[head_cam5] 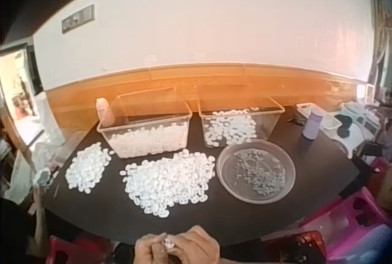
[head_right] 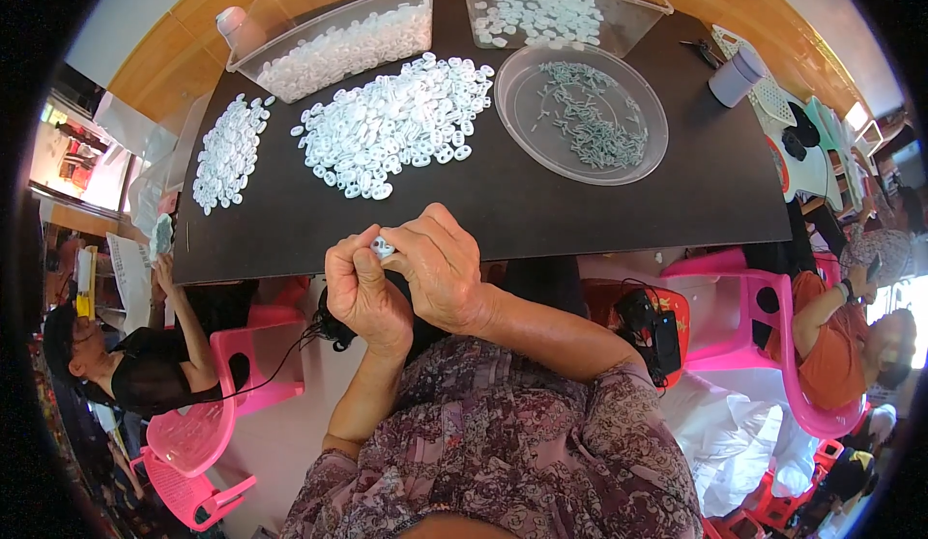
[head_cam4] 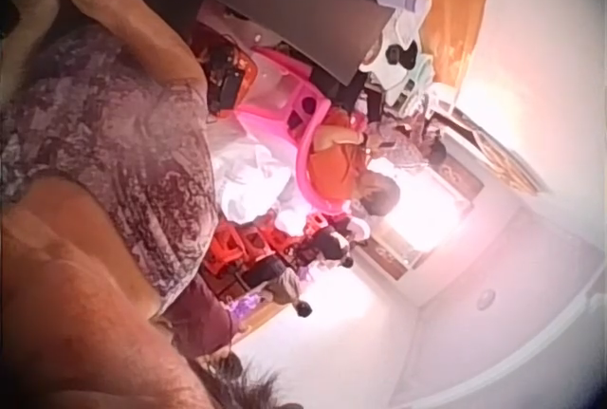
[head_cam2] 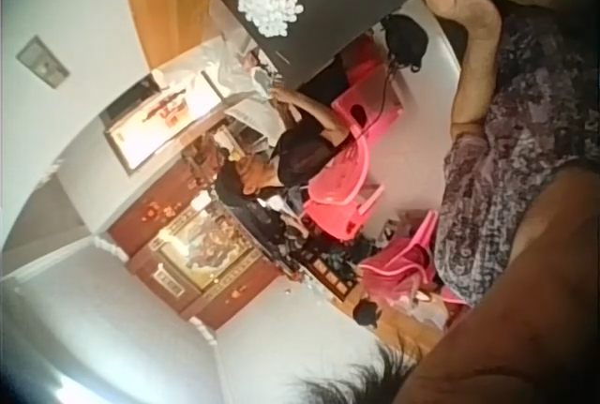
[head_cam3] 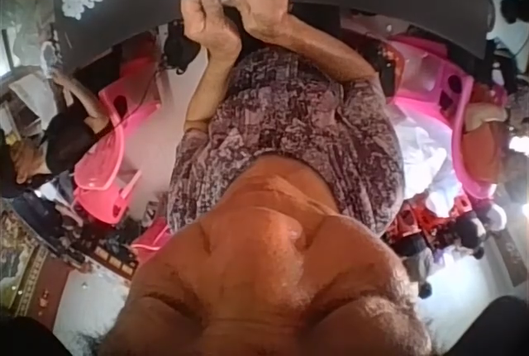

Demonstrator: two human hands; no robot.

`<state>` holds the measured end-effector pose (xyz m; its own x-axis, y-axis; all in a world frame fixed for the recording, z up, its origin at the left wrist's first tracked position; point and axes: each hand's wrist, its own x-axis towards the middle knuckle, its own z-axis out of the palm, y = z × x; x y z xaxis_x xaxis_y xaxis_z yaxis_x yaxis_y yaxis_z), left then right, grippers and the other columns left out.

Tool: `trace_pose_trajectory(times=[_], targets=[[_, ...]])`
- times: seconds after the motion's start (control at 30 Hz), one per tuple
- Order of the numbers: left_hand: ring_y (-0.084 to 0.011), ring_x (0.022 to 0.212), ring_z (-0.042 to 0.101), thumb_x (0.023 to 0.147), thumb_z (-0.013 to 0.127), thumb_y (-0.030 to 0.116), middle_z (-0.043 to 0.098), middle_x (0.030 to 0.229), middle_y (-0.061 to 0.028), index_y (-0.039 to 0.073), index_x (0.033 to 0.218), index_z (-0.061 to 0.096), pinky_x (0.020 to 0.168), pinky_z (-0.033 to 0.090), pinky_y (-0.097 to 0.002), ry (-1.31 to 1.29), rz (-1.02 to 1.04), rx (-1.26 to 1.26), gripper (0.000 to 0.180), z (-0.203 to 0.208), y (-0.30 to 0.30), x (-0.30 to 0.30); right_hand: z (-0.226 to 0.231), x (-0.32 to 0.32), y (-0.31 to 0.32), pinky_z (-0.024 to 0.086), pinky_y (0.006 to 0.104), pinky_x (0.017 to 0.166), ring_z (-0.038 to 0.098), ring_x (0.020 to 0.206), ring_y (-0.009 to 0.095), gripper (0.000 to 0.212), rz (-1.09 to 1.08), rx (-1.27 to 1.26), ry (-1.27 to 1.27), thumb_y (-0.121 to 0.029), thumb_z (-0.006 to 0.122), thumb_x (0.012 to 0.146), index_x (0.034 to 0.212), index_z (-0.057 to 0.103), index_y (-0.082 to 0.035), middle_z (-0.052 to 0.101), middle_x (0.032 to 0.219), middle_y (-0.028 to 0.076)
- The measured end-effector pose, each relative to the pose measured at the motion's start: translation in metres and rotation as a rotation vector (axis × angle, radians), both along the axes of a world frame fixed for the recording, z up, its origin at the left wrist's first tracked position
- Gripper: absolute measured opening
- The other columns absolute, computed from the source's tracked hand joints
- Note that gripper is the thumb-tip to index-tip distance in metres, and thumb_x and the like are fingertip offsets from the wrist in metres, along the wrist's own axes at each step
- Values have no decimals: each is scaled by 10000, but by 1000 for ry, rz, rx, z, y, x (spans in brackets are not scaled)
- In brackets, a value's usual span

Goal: Manually assembling small white plastic components by inserting grey pins into them.

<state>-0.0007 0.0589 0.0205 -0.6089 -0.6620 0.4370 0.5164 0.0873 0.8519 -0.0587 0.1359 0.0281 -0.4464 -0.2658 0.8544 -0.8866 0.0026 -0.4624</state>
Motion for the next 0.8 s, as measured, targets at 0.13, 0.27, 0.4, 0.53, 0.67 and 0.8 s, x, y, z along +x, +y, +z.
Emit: trace_pose_trajectory(times=[0.13,0.27,0.4,0.53,0.67,0.8], targets=[[-80,790,466,934,521,138,521,864,-21,-29,964,583,720,392,-220,13,64,-48,181,-1,-1,-4,0,-1,-5,430,315,546,531,640,238,311,-3,-10,41,27,684,684,978,583,27,584,773,105],[-77,764,464,942,508,136,520,864,-22,-31,968,583,689,392,-216,-4,98,-40,185,0,-2,-6,-1,-4,-9,429,311,543,528,635,240,301,8,-29,33,33,679,684,969,584,33,586,772,107],[-79,786,478,946,499,135,532,883,-25,-34,992,586,721,400,-218,-18,39,40,196,-3,-6,-2,0,-3,-12,427,308,543,529,636,240,279,6,-24,1,30,683,682,946,594,32,589,769,107],[-78,839,495,950,485,130,560,938,-38,-36,1013,592,758,406,-218,-67,-33,104,207,-8,-9,-1,1,-2,-8,430,316,562,535,636,244,246,-10,22,-69,23,688,688,919,603,28,597,765,107],[-74,827,507,953,487,156,582,924,-42,-43,1027,578,752,416,-215,-150,-62,106,231,-10,-11,2,-2,-3,-3,433,323,583,539,645,244,215,2,80,-124,26,682,700,902,610,18,607,768,101],[-65,789,509,947,493,135,576,892,-24,-49,1080,576,708,421,-202,-229,-121,85,241,-8,-12,4,-1,-5,3,433,315,581,534,649,229,193,6,126,-192,18,688,700,880,621,1,601,751,87]])
